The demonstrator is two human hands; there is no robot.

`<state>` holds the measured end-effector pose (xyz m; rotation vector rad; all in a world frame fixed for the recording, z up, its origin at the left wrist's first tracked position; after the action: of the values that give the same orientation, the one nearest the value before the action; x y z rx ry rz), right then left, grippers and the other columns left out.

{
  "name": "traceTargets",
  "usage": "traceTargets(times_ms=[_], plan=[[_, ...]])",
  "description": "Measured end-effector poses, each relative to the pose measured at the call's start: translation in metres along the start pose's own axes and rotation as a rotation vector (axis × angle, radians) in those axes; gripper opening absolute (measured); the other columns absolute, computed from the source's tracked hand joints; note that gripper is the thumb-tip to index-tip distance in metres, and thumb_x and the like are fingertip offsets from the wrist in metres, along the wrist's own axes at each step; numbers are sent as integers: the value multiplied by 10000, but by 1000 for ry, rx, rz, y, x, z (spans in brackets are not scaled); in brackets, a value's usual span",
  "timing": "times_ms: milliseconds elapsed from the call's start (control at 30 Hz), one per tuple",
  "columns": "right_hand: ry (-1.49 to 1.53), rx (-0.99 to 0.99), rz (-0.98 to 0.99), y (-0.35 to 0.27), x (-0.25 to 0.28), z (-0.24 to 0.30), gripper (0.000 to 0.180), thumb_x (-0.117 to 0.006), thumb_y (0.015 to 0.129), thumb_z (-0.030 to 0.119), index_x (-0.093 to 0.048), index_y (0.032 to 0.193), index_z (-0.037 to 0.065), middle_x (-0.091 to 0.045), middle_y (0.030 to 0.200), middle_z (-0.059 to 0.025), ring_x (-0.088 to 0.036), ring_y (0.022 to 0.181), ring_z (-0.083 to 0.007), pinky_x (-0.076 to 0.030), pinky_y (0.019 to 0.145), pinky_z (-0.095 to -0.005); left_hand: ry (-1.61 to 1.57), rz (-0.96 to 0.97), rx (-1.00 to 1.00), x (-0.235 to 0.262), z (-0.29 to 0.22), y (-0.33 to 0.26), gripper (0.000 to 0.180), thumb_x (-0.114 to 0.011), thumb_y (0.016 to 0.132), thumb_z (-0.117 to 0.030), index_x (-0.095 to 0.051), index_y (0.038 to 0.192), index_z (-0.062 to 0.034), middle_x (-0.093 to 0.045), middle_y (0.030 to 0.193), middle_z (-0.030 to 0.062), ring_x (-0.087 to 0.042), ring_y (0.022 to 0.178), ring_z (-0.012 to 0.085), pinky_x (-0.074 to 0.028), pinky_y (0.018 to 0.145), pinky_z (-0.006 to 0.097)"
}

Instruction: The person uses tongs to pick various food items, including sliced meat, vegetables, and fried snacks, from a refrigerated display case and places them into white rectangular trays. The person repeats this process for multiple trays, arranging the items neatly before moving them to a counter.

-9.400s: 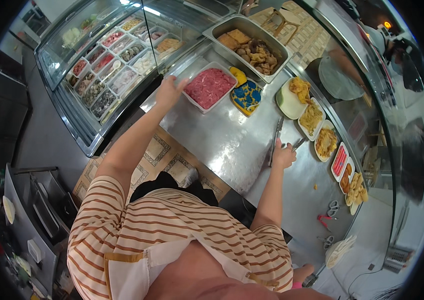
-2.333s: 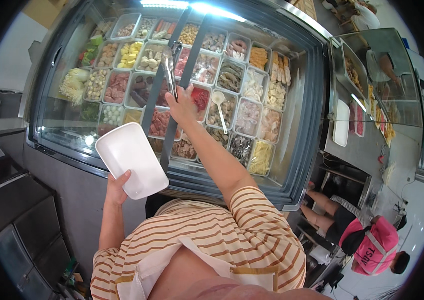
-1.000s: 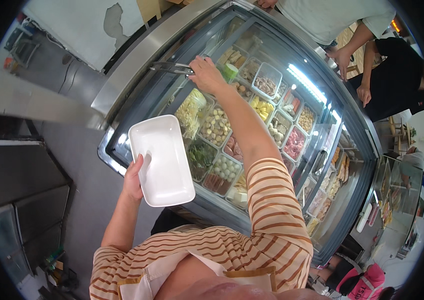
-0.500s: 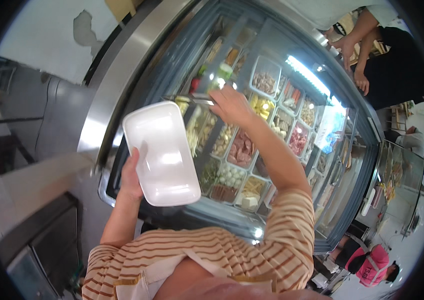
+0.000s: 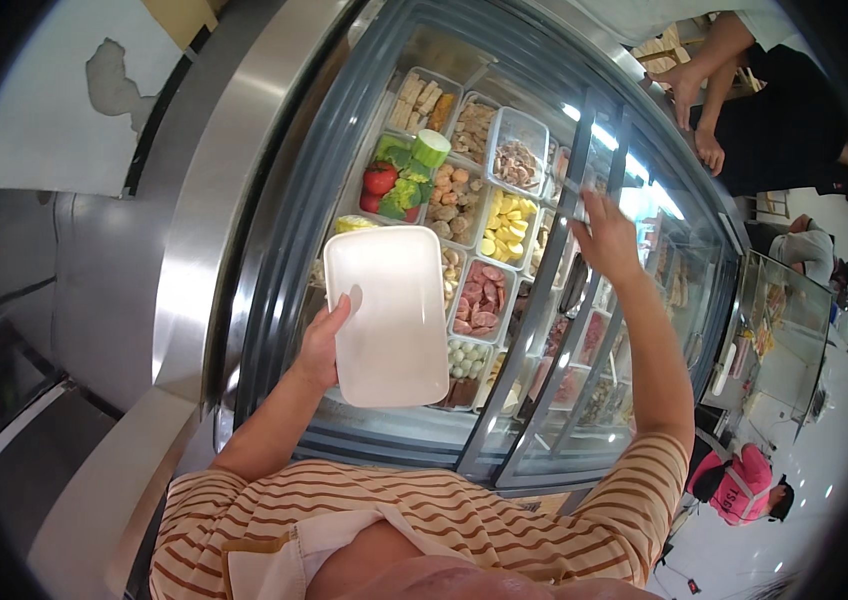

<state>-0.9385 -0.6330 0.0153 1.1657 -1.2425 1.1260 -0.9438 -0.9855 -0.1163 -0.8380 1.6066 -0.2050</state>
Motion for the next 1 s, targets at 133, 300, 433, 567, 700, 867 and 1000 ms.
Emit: traceTargets(times_ms=[133,300,433,567,700,867,1000], plan=[[-386,80,-78,114,-15,6,431,-611,774,148,-485,1177,63,-576,940,-77,-570,894,-252,-449,742,-406,5,-45,56,5,15,18,475,-448,952,-313,-381,1312,-9,-539,1193,148,-566,1064,259,-472,892,393],[-634,213,-35,216,-87,23,279,-551,799,156,-583,1051,40,-615,958,-61,-555,909,-231,-437,762,-442,27,-100,14,28,12,22,480,-459,946,-316,-384,1304,-7,-546,1178,157,-576,1044,264,-477,883,385],[-707,196,75,251,-136,27,246,-547,807,166,-643,1010,67,-631,998,-64,-549,952,-257,-436,789,-493,3,-198,6,41,4,23,489,-473,939,-322,-390,1297,0,-554,1167,158,-579,1038,262,-479,875,378],[-687,183,205,274,-168,38,245,-543,830,185,-671,1027,116,-638,1026,-52,-537,998,-278,-423,822,-532,-15,-207,15,48,5,25,498,-489,931,-327,-394,1294,0,-559,1158,151,-581,1030,253,-481,866,370],[-751,187,345,288,-185,51,229,-541,848,195,-684,1016,132,-642,1044,-36,-528,1022,-283,-416,828,-538,3,-221,44,56,9,26,500,-499,925,-333,-401,1289,-5,-564,1150,146,-586,1012,241,-484,852,366],[-838,276,394,298,-185,68,213,-553,845,186,-692,997,133,-650,1030,-41,-530,1016,-293,-419,825,-533,37,-290,35,51,2,24,470,-521,916,-273,-409,1284,-2,-563,1148,157,-584,1019,257,-489,852,382],[-766,187,285,274,-153,61,202,-579,810,171,-691,970,124,-658,963,-50,-544,991,-279,-439,794,-504,47,-338,-39,46,1,35,444,-571,869,-145,-428,1259,11,-560,1143,169,-584,1016,281,-496,855,395]])
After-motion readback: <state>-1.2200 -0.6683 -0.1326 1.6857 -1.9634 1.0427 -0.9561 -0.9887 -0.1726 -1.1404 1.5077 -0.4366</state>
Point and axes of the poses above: each hand's wrist, its own y-axis towards the middle knuckle, its own x-axis out of the back of the hand, z = x × y, the point moved 8 cm from there along y, towards the middle knuckle
